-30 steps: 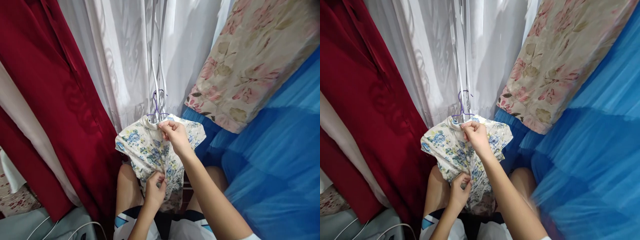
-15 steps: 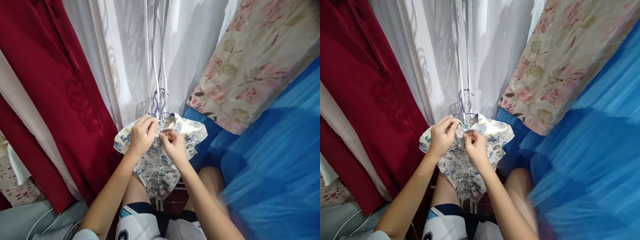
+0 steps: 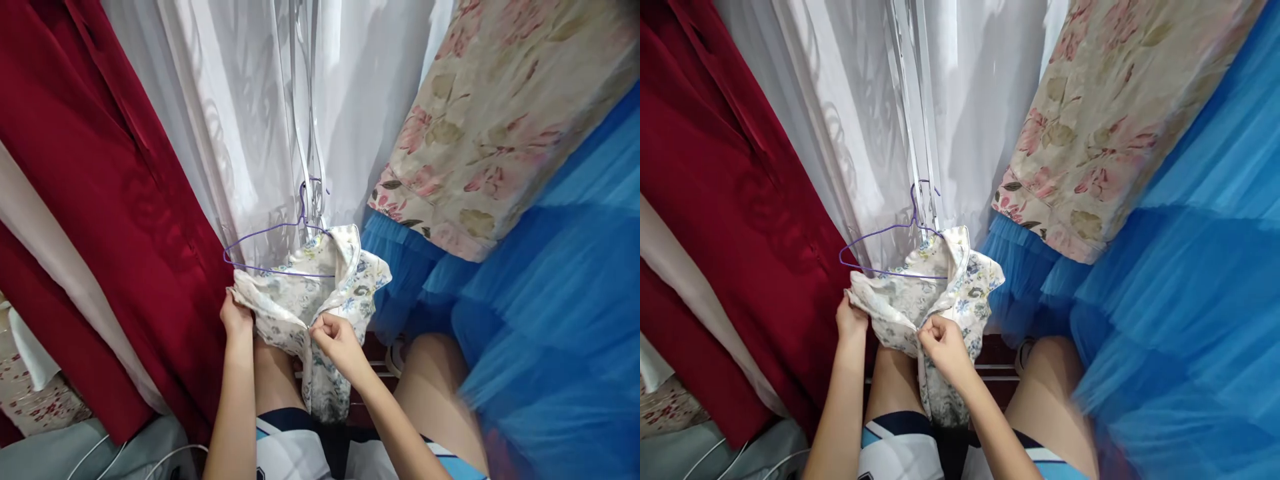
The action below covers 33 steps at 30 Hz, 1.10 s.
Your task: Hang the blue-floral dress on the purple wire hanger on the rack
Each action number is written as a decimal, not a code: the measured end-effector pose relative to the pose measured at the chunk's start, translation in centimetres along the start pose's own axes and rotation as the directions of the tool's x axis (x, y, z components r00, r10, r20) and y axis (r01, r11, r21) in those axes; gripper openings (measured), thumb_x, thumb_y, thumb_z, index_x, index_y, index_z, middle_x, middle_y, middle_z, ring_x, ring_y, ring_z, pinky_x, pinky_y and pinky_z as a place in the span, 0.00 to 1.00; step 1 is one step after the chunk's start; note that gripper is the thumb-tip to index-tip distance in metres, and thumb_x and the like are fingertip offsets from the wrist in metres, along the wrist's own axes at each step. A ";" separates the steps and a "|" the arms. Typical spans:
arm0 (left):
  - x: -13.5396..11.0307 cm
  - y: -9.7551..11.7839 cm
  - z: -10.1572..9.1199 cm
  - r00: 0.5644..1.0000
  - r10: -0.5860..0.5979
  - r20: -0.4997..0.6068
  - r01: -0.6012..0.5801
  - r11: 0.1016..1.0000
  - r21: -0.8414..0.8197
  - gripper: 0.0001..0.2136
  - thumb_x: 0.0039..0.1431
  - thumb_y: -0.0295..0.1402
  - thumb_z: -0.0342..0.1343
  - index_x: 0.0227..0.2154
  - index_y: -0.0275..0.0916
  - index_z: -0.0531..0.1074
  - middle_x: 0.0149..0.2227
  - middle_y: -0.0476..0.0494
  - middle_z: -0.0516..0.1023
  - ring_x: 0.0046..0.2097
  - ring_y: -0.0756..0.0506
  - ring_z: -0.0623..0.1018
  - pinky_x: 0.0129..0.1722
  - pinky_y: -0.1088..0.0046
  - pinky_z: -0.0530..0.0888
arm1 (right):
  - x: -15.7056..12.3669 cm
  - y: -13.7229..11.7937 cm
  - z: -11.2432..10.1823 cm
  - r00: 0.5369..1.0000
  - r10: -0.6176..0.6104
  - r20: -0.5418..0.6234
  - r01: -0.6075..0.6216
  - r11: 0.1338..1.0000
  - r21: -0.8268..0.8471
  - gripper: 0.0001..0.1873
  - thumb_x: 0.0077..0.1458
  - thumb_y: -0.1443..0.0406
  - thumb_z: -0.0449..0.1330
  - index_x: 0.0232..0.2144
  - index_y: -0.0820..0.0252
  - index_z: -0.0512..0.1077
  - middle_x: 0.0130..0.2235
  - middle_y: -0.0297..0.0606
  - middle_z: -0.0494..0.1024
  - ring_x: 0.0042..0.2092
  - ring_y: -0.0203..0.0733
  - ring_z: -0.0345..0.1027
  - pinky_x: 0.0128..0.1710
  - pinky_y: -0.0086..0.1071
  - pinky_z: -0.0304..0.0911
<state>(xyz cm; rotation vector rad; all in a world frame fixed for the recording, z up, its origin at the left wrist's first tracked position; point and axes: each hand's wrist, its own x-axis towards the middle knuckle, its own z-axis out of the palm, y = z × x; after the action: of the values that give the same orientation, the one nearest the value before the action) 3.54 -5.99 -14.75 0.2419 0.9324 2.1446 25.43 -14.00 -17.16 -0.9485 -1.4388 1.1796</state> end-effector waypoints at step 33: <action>-14.4 -0.9 -4.0 0.226 -0.560 0.797 -0.018 0.816 0.578 0.15 0.57 0.39 0.62 0.32 0.40 0.60 0.26 0.56 0.59 0.20 0.57 0.56 0.20 0.80 0.53 | -3.2 -9.4 -17.5 0.946 -0.185 -0.268 0.116 0.960 -0.253 0.11 0.43 0.58 0.70 0.22 0.61 0.79 0.22 0.37 0.76 0.23 0.40 0.65 0.23 0.31 0.60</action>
<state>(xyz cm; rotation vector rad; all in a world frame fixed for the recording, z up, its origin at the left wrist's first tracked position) 12.16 -18.10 -16.46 1.3676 0.6060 0.9398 43.42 -15.76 -8.38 -1.1006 -1.4025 0.7326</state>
